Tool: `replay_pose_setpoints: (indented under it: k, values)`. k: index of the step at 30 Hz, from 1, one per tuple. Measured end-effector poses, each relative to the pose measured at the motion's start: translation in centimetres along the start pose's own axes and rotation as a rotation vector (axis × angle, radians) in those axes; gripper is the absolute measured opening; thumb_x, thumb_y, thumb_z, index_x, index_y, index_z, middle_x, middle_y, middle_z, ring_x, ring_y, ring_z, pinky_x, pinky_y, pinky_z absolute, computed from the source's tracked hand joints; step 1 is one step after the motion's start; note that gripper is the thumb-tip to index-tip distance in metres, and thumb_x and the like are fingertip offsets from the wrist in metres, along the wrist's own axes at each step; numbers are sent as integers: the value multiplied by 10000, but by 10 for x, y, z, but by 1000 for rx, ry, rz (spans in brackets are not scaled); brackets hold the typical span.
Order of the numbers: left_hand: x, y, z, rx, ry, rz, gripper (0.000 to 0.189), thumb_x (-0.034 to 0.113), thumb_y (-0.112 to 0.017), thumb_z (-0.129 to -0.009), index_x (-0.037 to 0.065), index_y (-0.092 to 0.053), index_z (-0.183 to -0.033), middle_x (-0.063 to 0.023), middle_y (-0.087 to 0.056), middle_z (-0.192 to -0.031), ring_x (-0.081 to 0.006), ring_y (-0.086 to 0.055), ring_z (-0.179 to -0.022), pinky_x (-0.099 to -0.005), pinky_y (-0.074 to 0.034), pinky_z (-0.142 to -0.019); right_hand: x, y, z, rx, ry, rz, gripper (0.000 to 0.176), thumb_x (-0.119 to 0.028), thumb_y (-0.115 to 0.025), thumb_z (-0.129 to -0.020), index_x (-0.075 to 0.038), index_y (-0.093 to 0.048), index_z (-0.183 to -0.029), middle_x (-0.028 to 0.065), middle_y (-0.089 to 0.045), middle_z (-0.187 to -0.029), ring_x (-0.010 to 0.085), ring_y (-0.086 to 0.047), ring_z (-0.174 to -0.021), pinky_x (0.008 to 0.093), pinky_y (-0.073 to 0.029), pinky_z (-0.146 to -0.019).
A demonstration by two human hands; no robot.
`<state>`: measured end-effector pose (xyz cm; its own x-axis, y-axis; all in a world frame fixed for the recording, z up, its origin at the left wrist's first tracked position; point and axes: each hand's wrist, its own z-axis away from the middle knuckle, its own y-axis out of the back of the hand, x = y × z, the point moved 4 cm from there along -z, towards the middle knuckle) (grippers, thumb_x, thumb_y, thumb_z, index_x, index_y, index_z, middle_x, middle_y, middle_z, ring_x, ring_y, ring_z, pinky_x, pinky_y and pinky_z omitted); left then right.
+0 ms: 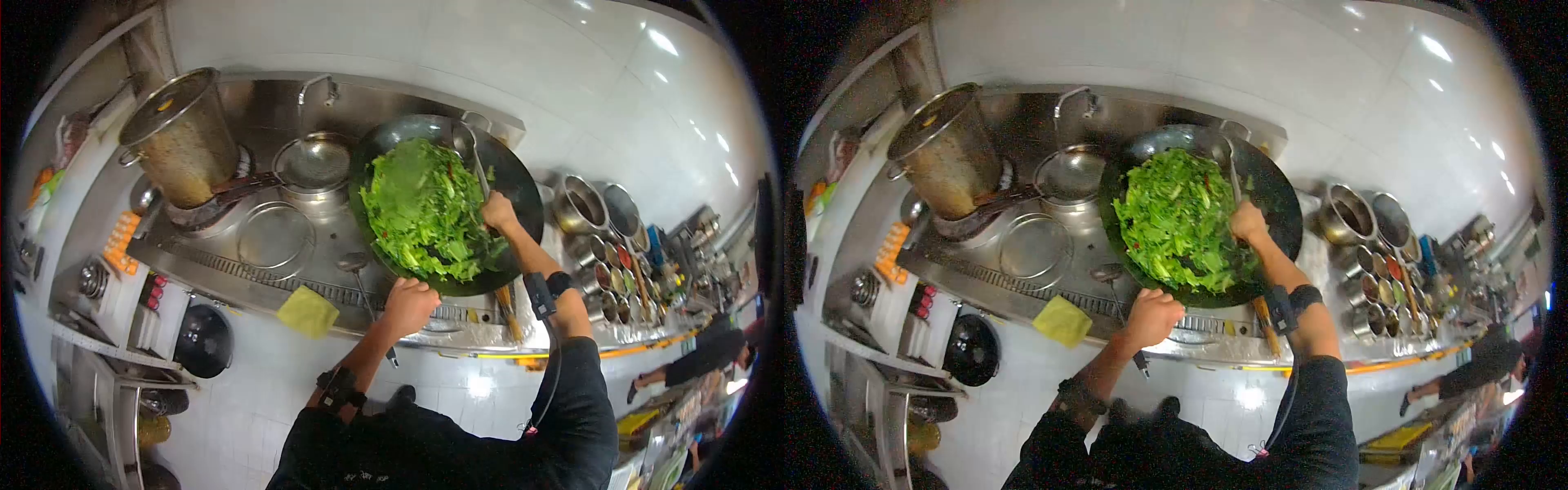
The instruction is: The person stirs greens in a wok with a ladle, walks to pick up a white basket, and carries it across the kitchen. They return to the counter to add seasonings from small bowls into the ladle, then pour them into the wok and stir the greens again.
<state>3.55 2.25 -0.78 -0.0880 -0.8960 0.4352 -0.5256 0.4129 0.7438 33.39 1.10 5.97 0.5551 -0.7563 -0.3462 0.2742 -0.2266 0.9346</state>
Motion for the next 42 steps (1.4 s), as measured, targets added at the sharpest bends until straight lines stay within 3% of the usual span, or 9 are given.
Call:
replay_pose_setpoints:
  k: [7, 11, 15, 21, 25, 29, 35, 38, 42]
  values:
    - [3, 1, -3, -51, 75, -60, 109, 218, -560, -797, 136, -587, -731, -43, -531, -718, -259, -510, -781, -393, -355, -724, -47, -38, 86, -57, 548, 137, 451, -97, -539, -802, 51, -392, -1202, 258, -600, -693, 430, -603, -667, 497, -487, -615]
    - [9, 7, -5, -39, 90, -17, 77, 176, -574, -798, 127, -608, -750, -36, -548, -734, -254, -504, -777, -377, -352, -734, 20, -6, 164, -178, 670, 315, 667, -98, -532, -796, -63, -246, -1398, 197, -612, -711, 388, -601, -596, 480, -493, -566]
    - [10, 5, -6, 10, 67, -32, 65, 162, -609, -781, 112, -609, -740, -36, -541, -714, -256, -498, -745, -377, -350, -720, 131, 34, 197, 49, 832, 530, 692, -63, -546, -736, -193, -360, -1390, 96, -556, -745, 257, -594, -558, 390, -500, -516]
    - [14, 9, -10, -27, 42, 9, 71, 160, -608, -799, 104, -619, -757, -37, -542, -712, -256, -499, -739, -384, -349, -695, 149, 100, 242, 126, 597, 748, 606, -77, -561, -735, -202, -470, -1320, 83, -551, -723, 241, -603, -595, 357, -504, -536]
    - [12, 9, -11, -53, 52, -3, 74, 171, -606, -796, 112, -610, -751, -41, -530, -696, -258, -502, -734, -391, -354, -691, 110, 165, 260, -125, 508, 339, 469, -91, -621, -773, -132, -549, -1235, 187, -587, -696, 353, -574, -627, 419, -463, -599]
    - [5, 3, -8, -31, 14, -9, 104, 190, -600, -795, 109, -597, -731, -48, -532, -689, -265, -506, -733, -404, -354, -672, 97, 190, 253, -343, 322, 237, 431, -76, -664, -743, -69, -596, -1169, 180, -643, -989, 342, -619, -847, 372, -466, -744]
    - [4, 4, -6, 9, 0, -19, 90, 184, -632, -747, 119, -596, -697, -41, -560, -702, -259, -517, -744, -405, -360, -672, 56, 53, 207, -48, 176, 541, 422, -132, -552, -804, -171, -542, -1224, 188, -641, -856, 344, -632, -849, 462, -503, -747]
    - [-2, 5, -6, -1, -21, -30, 90, 181, -631, -750, 122, -595, -692, -36, -565, -698, -254, -520, -751, -398, -358, -674, 24, 63, 200, -74, 138, 498, 373, -124, -553, -802, -142, -552, -1174, 212, -633, -853, 377, -627, -816, 474, -505, -717]
    - [2, 7, -6, 18, -31, -31, 91, 179, -636, -756, 121, -596, -698, -36, -565, -700, -251, -519, -752, -397, -356, -680, 10, 102, 206, 197, 200, 392, 322, -99, -546, -790, -108, -548, -1112, 224, -627, -850, 402, -619, -777, 485, -501, -700]
